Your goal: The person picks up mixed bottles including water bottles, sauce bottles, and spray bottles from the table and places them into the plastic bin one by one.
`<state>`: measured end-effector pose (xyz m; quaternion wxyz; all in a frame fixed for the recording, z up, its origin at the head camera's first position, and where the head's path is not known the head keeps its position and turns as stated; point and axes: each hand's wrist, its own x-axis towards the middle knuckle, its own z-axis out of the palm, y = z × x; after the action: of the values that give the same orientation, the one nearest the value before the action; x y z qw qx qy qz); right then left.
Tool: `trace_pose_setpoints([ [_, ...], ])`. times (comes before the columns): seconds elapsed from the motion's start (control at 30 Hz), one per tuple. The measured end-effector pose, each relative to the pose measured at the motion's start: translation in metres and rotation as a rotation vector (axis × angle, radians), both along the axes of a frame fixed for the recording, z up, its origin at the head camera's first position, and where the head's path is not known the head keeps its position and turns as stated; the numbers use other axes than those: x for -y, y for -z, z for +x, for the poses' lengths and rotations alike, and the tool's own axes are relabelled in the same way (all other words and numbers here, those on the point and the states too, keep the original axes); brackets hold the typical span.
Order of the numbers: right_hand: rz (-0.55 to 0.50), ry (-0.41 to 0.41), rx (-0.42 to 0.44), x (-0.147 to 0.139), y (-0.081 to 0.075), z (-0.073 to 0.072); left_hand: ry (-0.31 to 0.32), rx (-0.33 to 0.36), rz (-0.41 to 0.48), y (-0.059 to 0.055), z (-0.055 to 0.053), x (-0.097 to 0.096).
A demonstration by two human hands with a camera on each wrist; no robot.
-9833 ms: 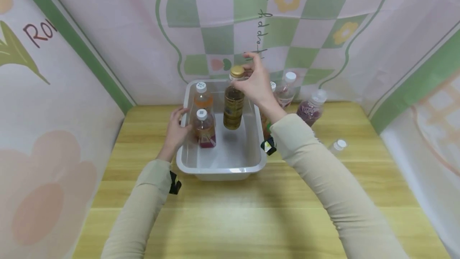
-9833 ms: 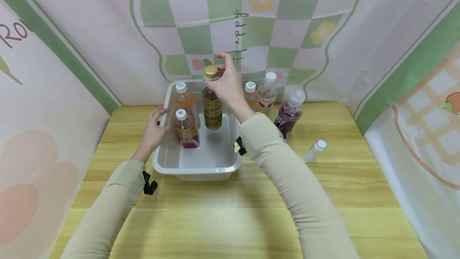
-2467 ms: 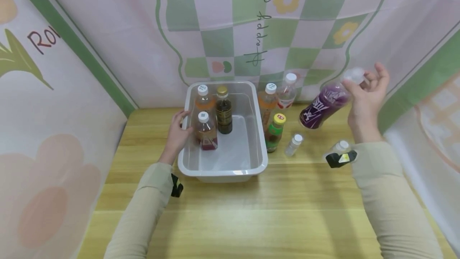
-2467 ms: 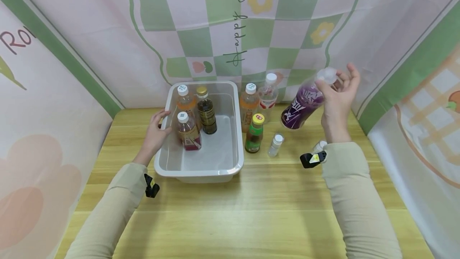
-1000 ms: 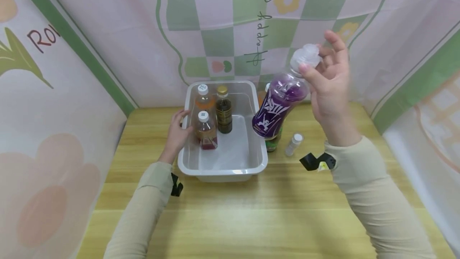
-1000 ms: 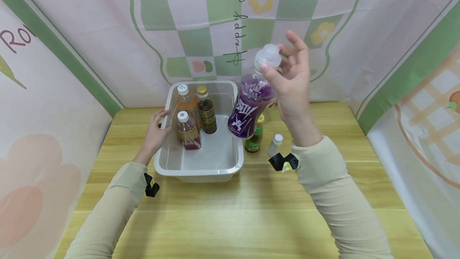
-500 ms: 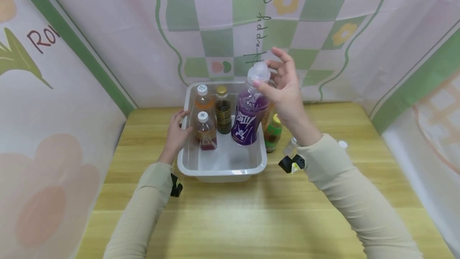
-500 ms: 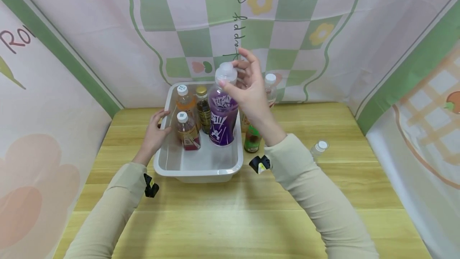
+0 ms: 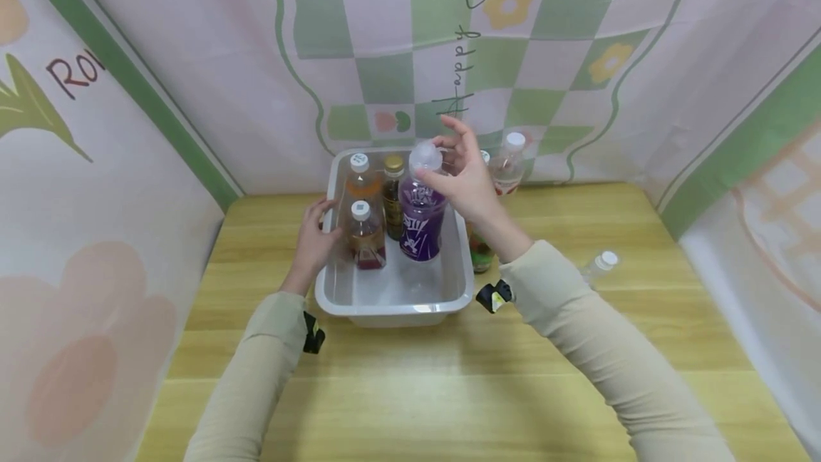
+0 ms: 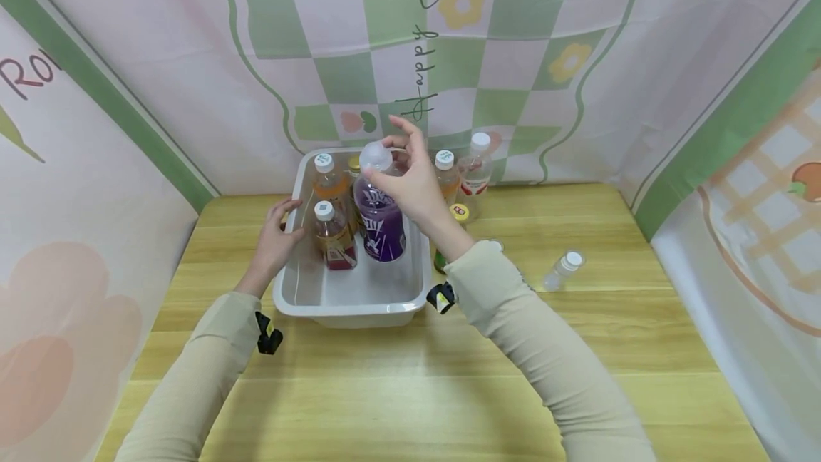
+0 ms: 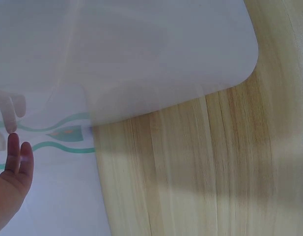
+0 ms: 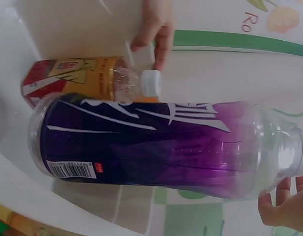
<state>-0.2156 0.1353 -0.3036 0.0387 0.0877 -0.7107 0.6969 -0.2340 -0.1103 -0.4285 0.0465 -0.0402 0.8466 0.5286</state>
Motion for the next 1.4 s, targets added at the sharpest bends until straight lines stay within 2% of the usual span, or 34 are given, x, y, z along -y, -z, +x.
trace_pose_setpoints([
  [0.37,0.132,0.021,0.089,0.009,0.017,-0.011,-0.002,-0.013,0.0,-0.001,0.001,-0.001],
  [0.77,0.212,0.033,0.167,0.012,0.035,-0.021,-0.005,-0.012,0.0,-0.001,0.001,0.0],
  [0.97,0.225,0.046,0.179,0.015,0.042,-0.024,-0.008,-0.013,0.002,-0.001,0.001,0.0],
  [1.17,0.186,0.081,0.208,0.02,0.047,-0.027,-0.01,-0.017,0.004,-0.001,0.001,0.0],
  [1.4,0.173,0.081,0.236,0.026,0.049,-0.028,-0.011,0.0,-0.007,-0.002,0.001,-0.001],
])
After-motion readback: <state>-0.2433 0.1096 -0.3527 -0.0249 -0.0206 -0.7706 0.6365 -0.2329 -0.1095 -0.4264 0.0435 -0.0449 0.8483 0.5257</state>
